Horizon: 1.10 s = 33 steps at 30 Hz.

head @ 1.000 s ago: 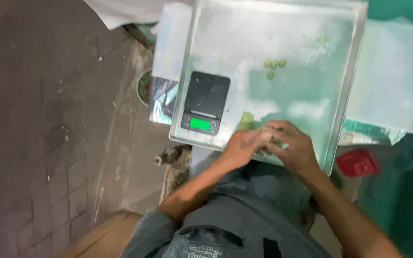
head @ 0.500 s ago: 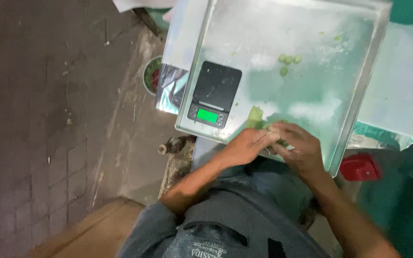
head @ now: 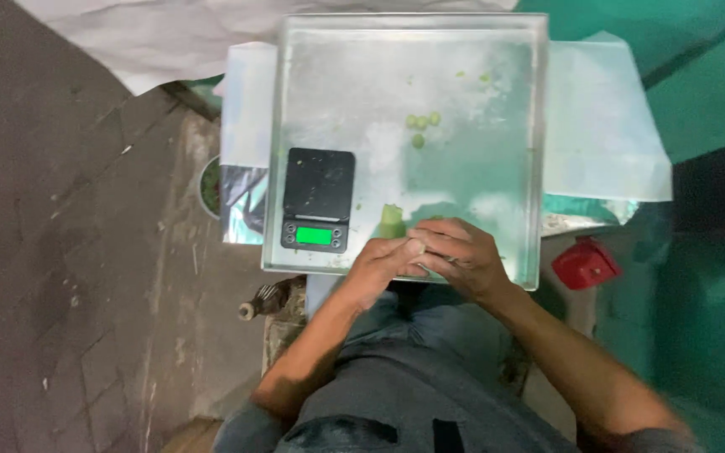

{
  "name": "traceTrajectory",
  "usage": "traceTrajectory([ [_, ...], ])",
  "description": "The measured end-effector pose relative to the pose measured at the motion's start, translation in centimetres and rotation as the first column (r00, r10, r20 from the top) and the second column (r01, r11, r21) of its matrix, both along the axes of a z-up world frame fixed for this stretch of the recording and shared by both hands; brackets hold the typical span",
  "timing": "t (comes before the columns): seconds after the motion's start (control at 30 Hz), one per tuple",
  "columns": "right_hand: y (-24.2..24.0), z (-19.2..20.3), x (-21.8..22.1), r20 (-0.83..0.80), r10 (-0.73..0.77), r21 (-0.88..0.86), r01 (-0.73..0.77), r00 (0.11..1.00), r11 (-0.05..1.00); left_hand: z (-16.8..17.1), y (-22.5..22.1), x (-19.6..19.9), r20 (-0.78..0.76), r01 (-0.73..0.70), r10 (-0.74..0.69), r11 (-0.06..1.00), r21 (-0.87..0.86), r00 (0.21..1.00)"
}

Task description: Weighing and rolling small pieces of green dough into balls on a metal tray

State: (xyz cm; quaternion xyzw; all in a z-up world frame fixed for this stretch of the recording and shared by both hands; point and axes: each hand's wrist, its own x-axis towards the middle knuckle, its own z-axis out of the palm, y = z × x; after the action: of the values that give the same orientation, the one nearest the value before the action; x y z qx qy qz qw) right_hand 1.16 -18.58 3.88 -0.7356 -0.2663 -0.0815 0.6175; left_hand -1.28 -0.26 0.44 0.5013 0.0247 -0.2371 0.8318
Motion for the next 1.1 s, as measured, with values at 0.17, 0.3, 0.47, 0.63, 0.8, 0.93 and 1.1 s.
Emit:
traceTrajectory([
  [0.17,-0.6,-0.3,0.5,0.073,0.035,-0.19,-0.021,0.997,0.982,-1.7,-0.4,0.1,-0.163,-0.078,0.055,0.987,-0.142,0.985],
  [0.3,-0.6,-1.1,0.5,0.111,0.01,-0.226,0.015,0.994,0.974,-0.2,0.1,0.1,-0.079,-0.101,0.103,0.994,0.031,0.991],
  [0.47,0.8,-0.3,-0.5,0.107,-0.022,-0.158,0.039,0.994,0.987,2.3,-0.8,-1.0,-0.096,-0.203,0.202,0.979,0.005,0.975],
  [0.63,4.0,6.2,-1.4,0.142,-0.007,-0.33,0.054,0.99,0.943,-0.8,-1.5,-1.6,-0.34,-0.35,0.244,0.889,-0.295,0.908],
  [0.8,5.3,4.0,1.0,0.329,0.013,-0.271,0.081,0.944,0.959,6.9,-0.3,-1.2,-0.283,-0.448,0.388,0.873,-0.193,0.877],
  [0.93,8.8,3.8,2.9,0.422,-0.034,-0.436,0.236,0.906,0.868,6.9,0.1,-0.8,0.234,-0.253,0.114,0.624,0.739,0.966],
  [1.1,12.1,3.3,0.8,0.324,-0.024,-0.388,0.156,0.946,0.909,5.0,-1.3,0.7,0.039,0.203,0.616,-0.198,-0.959,0.787],
])
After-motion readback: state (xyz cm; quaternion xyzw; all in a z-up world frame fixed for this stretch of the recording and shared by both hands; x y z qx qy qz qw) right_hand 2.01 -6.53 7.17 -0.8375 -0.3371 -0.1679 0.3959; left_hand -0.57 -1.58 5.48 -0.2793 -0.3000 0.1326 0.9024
